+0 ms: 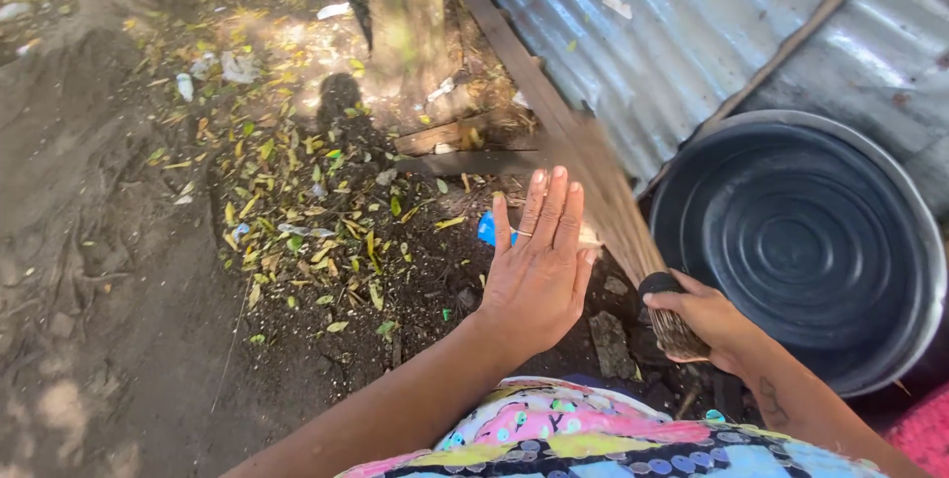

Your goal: Sweeping fallen leaves and debris off the ground using a stick broom.

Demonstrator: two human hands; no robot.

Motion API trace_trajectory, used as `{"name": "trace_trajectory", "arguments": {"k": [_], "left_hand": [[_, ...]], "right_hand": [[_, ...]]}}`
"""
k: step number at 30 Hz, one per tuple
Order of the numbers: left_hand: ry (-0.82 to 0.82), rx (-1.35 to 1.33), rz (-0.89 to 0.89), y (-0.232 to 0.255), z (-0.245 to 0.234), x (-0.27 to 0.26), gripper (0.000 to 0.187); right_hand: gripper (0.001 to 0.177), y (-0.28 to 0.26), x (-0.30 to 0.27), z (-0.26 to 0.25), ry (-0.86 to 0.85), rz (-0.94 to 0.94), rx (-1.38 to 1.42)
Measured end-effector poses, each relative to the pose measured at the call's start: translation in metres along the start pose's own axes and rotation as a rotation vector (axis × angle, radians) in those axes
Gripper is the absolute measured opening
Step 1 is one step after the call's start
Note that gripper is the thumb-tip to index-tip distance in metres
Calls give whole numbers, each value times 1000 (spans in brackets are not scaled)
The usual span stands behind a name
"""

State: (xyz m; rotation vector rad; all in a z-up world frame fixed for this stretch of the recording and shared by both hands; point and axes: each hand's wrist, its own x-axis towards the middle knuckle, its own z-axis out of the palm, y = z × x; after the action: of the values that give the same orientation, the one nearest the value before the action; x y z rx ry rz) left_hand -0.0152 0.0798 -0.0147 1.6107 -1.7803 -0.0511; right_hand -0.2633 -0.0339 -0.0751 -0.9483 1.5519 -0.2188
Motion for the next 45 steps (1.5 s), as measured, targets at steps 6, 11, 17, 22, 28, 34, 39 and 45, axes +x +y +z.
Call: {"name": "trace_trajectory", "arguments": {"k": [6,11,17,22,28,34,39,45], "left_hand": [[16,86,-96,-30,-31,-15,70],[33,104,-123,-55,-47,-23,70],[50,109,-172,-86,-72,-42,70],[66,171,-243,-121,-99,-63,70],[49,189,-307,-164,-123,-85,69],[43,171,-257,-198,-136,-92,71],[45,138,-249,-223,-142,-100,70],[58,127,-273,-230,-149,-89,69]], "right_hand": [[24,9,82,81,-13,304,161],[22,-26,55,153,-365,258,271],[24,-37,37,172,-482,81,209],[18,-30,55,197,-221,68,306],[23,-10,91,302,-249,356,698],[25,-48,1,380,-406,360,457],[30,-66,5,346,-536,160,419],[19,-78,75,318,-246,103,555]]}}
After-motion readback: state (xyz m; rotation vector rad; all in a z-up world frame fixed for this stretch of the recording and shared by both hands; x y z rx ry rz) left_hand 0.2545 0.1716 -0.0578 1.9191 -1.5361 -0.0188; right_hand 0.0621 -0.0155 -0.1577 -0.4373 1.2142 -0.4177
